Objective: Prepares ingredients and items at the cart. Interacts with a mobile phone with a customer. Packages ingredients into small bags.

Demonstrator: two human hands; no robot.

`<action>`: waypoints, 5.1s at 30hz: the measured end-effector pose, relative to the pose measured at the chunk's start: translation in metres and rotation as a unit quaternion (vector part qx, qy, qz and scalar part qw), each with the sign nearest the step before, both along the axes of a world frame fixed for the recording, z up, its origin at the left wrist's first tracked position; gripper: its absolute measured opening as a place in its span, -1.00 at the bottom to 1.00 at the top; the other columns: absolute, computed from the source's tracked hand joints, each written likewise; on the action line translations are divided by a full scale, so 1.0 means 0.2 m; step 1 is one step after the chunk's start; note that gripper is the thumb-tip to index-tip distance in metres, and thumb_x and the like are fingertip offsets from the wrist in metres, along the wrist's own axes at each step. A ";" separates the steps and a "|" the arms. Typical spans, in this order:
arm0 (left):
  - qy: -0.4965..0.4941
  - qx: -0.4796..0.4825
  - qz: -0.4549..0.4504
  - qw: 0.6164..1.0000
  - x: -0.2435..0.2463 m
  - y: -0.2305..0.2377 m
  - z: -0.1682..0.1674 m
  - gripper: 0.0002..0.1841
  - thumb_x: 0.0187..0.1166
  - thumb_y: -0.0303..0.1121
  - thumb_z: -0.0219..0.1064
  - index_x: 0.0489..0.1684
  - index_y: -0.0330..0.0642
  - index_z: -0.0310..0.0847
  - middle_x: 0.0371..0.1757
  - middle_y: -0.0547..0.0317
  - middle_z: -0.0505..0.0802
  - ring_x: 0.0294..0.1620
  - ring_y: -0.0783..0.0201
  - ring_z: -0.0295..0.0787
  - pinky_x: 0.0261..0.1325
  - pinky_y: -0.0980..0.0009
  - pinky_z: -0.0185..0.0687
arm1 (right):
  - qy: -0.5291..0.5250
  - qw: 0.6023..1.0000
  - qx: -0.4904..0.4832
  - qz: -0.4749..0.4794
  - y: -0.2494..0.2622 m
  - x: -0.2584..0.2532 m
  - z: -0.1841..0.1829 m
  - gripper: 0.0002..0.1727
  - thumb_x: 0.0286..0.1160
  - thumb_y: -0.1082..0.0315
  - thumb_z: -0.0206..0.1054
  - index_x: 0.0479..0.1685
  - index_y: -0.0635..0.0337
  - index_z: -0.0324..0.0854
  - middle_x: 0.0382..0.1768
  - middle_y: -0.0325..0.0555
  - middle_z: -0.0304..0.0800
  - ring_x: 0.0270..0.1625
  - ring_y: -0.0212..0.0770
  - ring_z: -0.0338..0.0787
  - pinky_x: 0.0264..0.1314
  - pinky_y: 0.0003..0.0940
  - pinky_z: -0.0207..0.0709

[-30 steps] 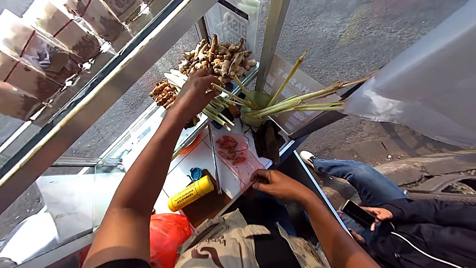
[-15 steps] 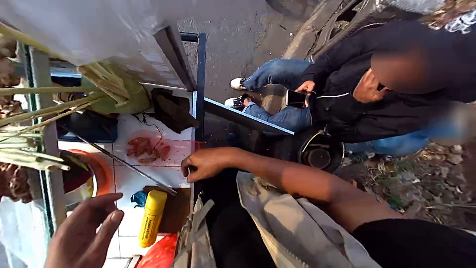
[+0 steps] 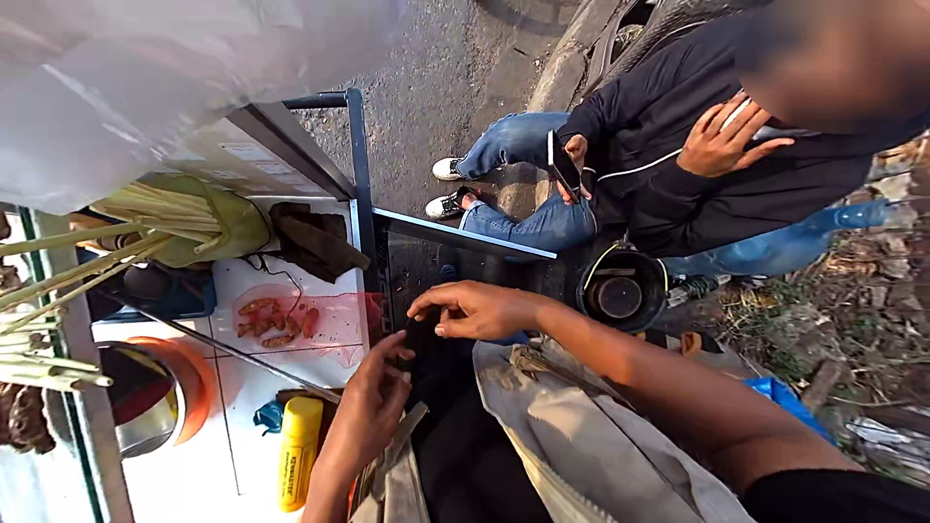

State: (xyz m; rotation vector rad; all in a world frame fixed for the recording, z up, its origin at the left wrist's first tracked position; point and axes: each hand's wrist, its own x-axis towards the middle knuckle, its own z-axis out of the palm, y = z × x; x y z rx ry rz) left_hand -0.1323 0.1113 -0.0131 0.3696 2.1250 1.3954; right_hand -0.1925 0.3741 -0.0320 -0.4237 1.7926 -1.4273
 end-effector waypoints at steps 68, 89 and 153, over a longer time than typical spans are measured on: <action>-0.155 0.521 0.365 0.756 -0.22 0.36 0.25 -0.25 0.71 0.37 -0.20 0.58 0.02 0.45 0.50 -0.15 0.67 0.36 -0.10 0.75 0.31 -0.03 0.73 | 0.487 0.853 -0.078 -0.173 0.13 -0.34 0.18 -0.81 0.53 0.34 0.30 -0.08 0.25 0.75 -0.31 -0.14 0.79 -0.19 -0.29 0.73 0.03 -0.23 0.59; -0.144 0.558 0.381 0.723 -0.01 0.19 0.23 -0.28 0.75 0.33 -0.25 0.52 0.03 0.50 0.42 -0.10 0.74 0.30 0.01 0.79 0.26 0.06 0.76 | 0.622 0.775 -0.107 0.023 -0.15 -0.12 0.30 -0.67 0.66 0.25 0.18 0.16 0.00 0.85 -0.36 -0.13 0.61 -0.16 -0.18 0.60 0.18 -0.17 0.34; -0.202 0.559 0.344 0.727 -0.08 0.03 0.19 -0.36 0.74 0.31 -0.16 0.34 0.10 0.64 0.20 0.03 0.85 0.19 0.12 0.84 0.19 0.09 0.79 | 0.556 0.826 -0.060 -0.072 -0.29 -0.12 0.25 -0.80 0.54 0.25 0.42 -0.08 0.11 0.89 -0.34 -0.14 0.69 -0.14 -0.25 0.64 0.15 -0.23 0.39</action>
